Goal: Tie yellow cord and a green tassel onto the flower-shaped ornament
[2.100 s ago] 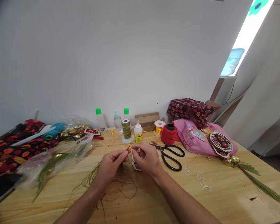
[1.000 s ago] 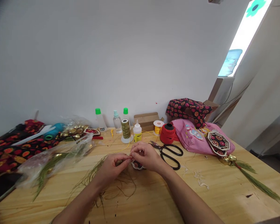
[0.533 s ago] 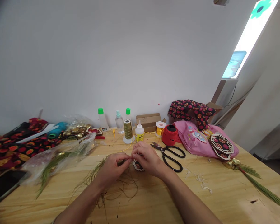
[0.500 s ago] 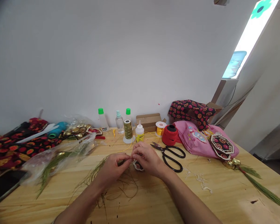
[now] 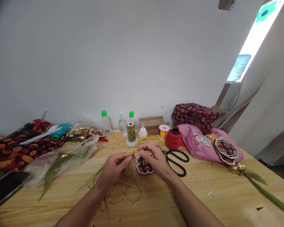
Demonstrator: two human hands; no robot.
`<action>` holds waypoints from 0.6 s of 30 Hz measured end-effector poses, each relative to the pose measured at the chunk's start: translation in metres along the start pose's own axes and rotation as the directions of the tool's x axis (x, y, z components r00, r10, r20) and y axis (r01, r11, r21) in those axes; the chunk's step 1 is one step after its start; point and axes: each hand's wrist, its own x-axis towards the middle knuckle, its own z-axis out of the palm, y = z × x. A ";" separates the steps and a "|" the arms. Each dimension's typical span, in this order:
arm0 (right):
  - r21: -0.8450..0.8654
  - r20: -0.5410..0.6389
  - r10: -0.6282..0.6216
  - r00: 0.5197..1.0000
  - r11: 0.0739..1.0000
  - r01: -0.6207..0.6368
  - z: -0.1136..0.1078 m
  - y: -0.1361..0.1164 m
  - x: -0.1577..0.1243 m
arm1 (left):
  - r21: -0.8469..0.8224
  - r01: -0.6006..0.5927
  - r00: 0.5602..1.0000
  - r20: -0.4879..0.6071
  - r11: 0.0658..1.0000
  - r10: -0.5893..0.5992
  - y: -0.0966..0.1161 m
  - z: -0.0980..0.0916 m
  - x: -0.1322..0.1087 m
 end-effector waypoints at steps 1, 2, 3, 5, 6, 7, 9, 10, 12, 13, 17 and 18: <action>0.027 -0.015 0.036 0.999 0.999 -0.036 0.002 0.000 0.000 | 0.007 -0.011 1.000 -0.005 1.000 0.011 0.000 0.000 0.000; 0.042 -0.016 0.069 0.997 0.997 -0.069 0.005 0.000 0.000 | 0.017 -0.027 1.000 -0.012 0.999 0.027 0.000 0.000 0.000; 0.046 -0.006 0.100 0.995 0.994 -0.100 0.008 0.001 -0.001 | 0.034 -0.047 0.999 -0.018 0.998 0.048 0.001 0.000 0.000; 0.028 0.023 0.143 0.989 0.989 -0.143 0.014 0.003 -0.002 | 0.076 -0.091 0.995 -0.028 0.993 0.093 0.001 -0.001 -0.001; 0.012 0.026 0.152 0.988 0.988 -0.152 0.017 0.005 -0.002 | 0.095 -0.108 0.993 -0.027 0.990 0.111 0.002 -0.001 -0.001; -0.006 0.021 0.151 0.988 0.989 -0.151 0.019 0.006 -0.002 | 0.110 -0.121 0.992 -0.025 0.987 0.125 0.002 -0.001 -0.001; -0.050 -0.016 0.116 0.993 0.992 -0.116 0.020 0.008 -0.003 | 0.129 -0.131 0.991 -0.015 0.983 0.134 0.002 -0.001 -0.001; -0.079 -0.037 0.085 0.996 0.993 -0.088 0.020 0.008 -0.002 | 0.134 -0.128 0.991 -0.015 0.983 0.131 0.002 -0.001 -0.001; -0.138 -0.058 0.026 0.998 0.990 -0.034 0.018 0.007 -0.001 | 0.131 -0.107 0.994 -0.012 0.986 0.110 0.001 0.000 -0.001; -0.167 -0.056 0.007 0.998 0.986 -0.016 0.017 0.006 -0.001 | 0.121 -0.091 0.996 -0.009 0.988 0.093 0.000 0.000 -0.001; -0.276 -0.025 -0.021 0.999 0.961 0.014 0.015 0.001 0.000 | 0.075 -0.040 0.999 0.037 0.996 0.038 -0.002 0.000 -0.002; -0.301 -0.021 -0.028 0.999 0.954 0.020 0.015 0.001 0.000 | 0.069 -0.037 0.998 0.047 0.997 0.033 -0.002 0.000 -0.002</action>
